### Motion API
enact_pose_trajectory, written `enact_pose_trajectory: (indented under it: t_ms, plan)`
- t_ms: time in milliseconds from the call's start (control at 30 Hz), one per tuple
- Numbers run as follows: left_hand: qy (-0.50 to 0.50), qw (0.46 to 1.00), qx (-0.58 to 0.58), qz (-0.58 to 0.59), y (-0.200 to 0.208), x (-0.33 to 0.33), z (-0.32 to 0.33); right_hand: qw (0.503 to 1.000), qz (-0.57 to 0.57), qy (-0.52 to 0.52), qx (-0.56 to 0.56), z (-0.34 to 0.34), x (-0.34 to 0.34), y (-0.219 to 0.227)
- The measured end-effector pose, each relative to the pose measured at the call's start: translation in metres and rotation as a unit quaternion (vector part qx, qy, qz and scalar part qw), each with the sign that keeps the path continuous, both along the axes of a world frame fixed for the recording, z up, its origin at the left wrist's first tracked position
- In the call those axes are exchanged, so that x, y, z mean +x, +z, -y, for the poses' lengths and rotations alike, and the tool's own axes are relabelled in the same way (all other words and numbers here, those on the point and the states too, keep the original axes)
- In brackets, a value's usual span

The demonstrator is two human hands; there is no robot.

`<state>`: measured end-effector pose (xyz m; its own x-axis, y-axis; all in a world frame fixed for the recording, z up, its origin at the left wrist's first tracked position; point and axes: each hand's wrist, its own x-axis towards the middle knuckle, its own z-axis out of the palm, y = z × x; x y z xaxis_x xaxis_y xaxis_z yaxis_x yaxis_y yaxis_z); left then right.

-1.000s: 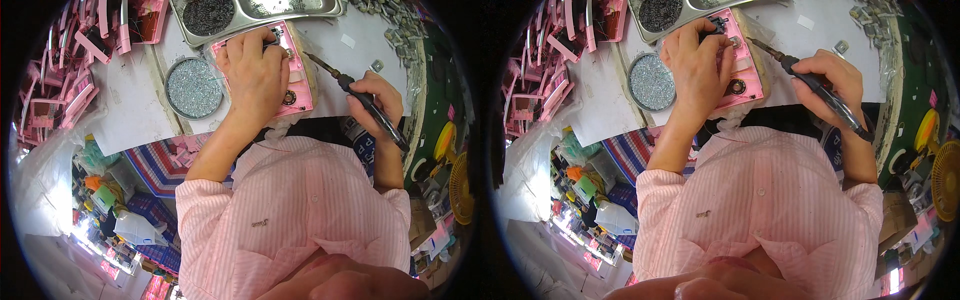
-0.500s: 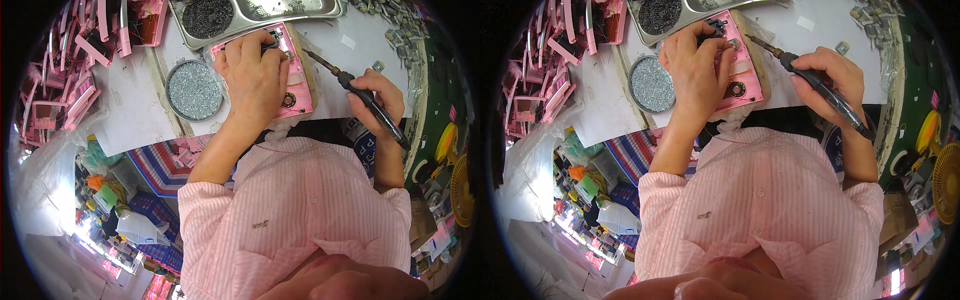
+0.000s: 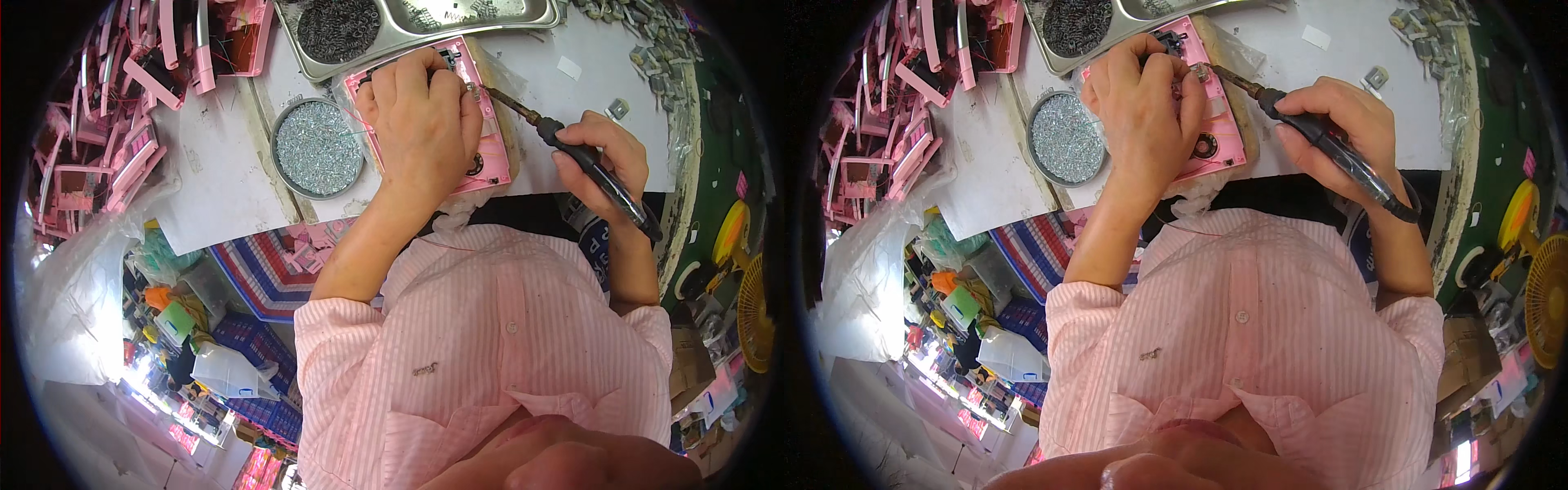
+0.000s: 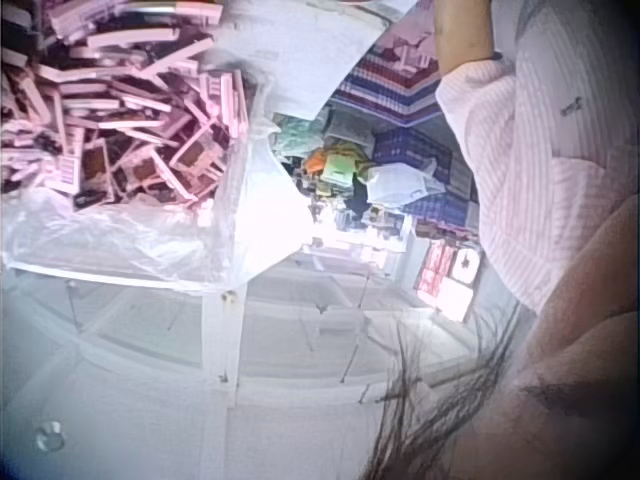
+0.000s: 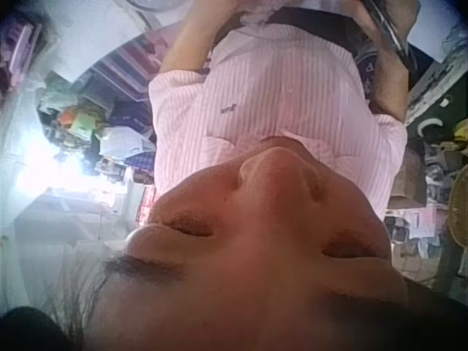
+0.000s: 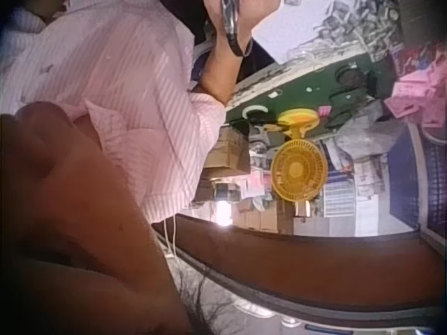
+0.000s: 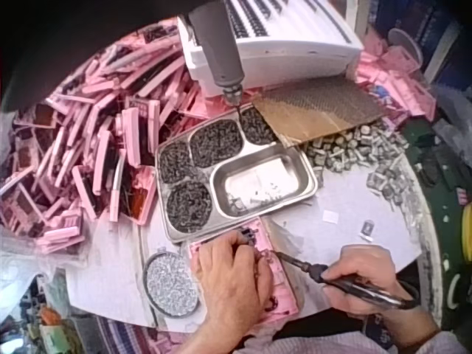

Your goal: The worker is assembling pink plastic electronic devices by soldering internal wires and using an electric screwdriver to secure the housing.

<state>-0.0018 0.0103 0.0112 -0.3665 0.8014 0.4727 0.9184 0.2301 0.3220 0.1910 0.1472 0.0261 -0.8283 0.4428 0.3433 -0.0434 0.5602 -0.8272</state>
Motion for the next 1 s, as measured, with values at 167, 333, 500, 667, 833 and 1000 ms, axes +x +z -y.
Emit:
enact_pose_trajectory:
  t_ms: [167,333,500,667,833,1000]
  plan:
    - [0.002,1.000,-0.005,0.004,-0.0003,-0.0001,-0.0008,1.000,-0.006,-0.003,-0.008,0.0011,-0.0022,-0.0027]
    - [0.008,1.000,-0.012,0.002,0.0004,0.0001,-0.0011,1.000,-0.001,0.001,-0.013,0.0013,-0.0034,-0.0029]
    - [0.012,1.000,-0.016,0.001,-0.0007,0.0004,-0.0016,1.000,-0.008,-0.001,-0.009,0.0026,-0.0064,-0.0033]
    - [0.011,1.000,-0.014,0.000,-0.0014,0.0001,-0.0015,1.000,0.002,-0.002,-0.010,0.0026,-0.0070,-0.0039]
    - [0.008,1.000,-0.011,0.002,-0.0023,-0.0006,-0.0006,1.000,0.000,0.004,-0.004,0.0006,-0.0068,-0.0027]
    - [0.007,1.000,-0.018,0.005,0.0006,-0.0004,-0.0003,1.000,-0.001,-0.010,-0.027,0.0003,-0.0054,-0.0014]
